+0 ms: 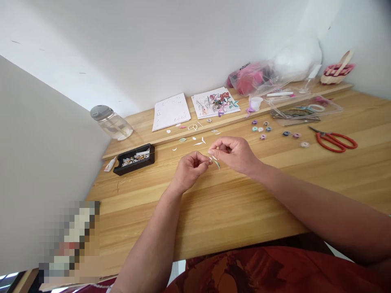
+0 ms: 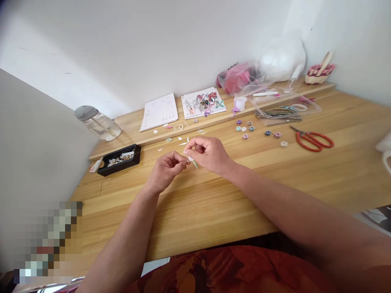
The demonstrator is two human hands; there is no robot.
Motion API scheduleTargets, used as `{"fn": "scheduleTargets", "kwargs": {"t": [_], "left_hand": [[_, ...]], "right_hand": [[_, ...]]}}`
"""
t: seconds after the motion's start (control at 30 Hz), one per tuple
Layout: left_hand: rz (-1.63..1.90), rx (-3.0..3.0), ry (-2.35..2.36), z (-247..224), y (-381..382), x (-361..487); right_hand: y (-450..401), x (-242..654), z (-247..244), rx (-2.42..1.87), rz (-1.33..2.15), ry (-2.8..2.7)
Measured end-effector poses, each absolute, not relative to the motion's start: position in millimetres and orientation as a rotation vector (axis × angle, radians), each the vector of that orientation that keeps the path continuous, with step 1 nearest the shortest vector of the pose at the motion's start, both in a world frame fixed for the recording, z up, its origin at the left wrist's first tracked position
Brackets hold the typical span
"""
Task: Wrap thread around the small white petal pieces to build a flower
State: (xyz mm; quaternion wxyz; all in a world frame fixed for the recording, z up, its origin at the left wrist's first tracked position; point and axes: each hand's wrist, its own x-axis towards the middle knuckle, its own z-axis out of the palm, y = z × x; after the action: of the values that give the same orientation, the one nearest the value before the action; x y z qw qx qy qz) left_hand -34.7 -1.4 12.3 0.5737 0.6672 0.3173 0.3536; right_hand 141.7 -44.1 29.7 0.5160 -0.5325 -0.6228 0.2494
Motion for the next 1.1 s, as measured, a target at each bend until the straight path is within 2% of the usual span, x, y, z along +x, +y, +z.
{"fn": "scheduleTargets", "kwargs": {"t": [0.17, 0.47, 0.57, 0.7, 0.8, 0.87, 0.97, 1.1], "left_hand": [[0.804, 1.51, 0.7, 18.8, -4.8, -35.3], [1.124, 1.11, 0.781, 10.5, 7.3, -36.3], [1.19, 1.102, 0.851, 6.8, 10.0, -36.0], [1.194, 1.265, 0.944, 4.4, 12.0, -36.6], [1.059, 1.395, 0.937, 6.0, 10.2, -37.3], [0.929, 1.459, 0.901, 8.0, 7.2, -37.4], [0.793, 1.517, 0.793, 11.6, 1.8, -37.2], [0.749, 1.503, 0.696, 15.1, -2.0, -37.1]], "right_hand": [[-28.1, 147.7, 10.8, -1.264, 0.89, -1.336], [-40.5, 125.4, 3.0, -1.168, 1.487, -0.905], [-45.3, 120.2, 3.8, -1.213, 1.395, -1.019], [-50.7, 121.5, 12.5, -1.307, 0.905, -1.357], [-52.7, 128.1, 22.8, -1.31, 0.553, -1.519], [-51.6, 133.5, 27.8, -1.287, 0.435, -1.556], [-45.9, 141.1, 29.0, -1.264, 0.42, -1.557], [-34.7, 147.7, 20.2, -1.291, 0.595, -1.496]]}}
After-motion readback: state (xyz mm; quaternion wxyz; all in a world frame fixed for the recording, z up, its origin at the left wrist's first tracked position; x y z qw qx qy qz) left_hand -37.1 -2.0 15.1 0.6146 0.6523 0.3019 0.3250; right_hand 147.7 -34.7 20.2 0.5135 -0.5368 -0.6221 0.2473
